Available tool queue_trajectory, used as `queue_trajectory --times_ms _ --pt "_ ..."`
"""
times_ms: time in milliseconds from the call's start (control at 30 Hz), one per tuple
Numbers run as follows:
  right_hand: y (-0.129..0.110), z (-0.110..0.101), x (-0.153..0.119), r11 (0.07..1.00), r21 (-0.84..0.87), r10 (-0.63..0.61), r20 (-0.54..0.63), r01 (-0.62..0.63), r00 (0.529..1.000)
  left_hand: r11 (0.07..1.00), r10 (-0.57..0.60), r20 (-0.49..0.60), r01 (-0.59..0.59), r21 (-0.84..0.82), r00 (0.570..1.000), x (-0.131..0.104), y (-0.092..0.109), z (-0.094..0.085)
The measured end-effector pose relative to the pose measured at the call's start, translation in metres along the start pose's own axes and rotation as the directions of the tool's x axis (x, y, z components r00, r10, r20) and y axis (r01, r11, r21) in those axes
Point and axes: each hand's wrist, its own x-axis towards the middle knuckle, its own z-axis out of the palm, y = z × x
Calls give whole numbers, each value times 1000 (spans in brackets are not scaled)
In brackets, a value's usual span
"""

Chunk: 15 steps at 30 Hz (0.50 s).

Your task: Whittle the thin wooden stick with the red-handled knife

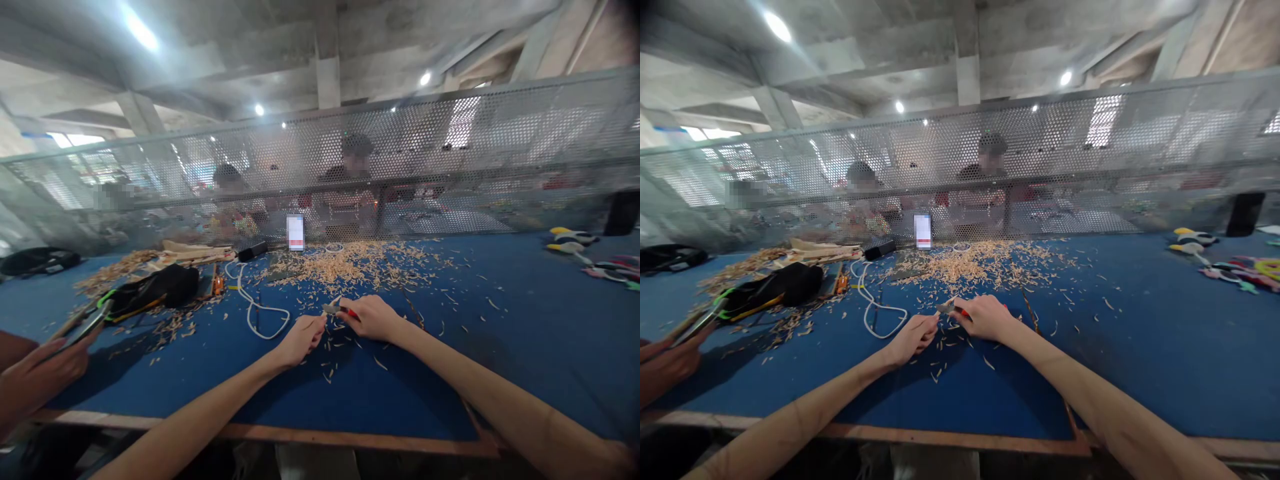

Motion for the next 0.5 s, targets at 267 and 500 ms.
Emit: queue_trajectory --times_ms 267,500 --pt "90 3 -1 895 -7 444 -79 -446 893 992 122 -8 -122 16 992 0 -11 -2" --pt "53 2 -2 953 102 300 -183 -285 936 996 86 -33 -86 0 996 10 -17 -3"
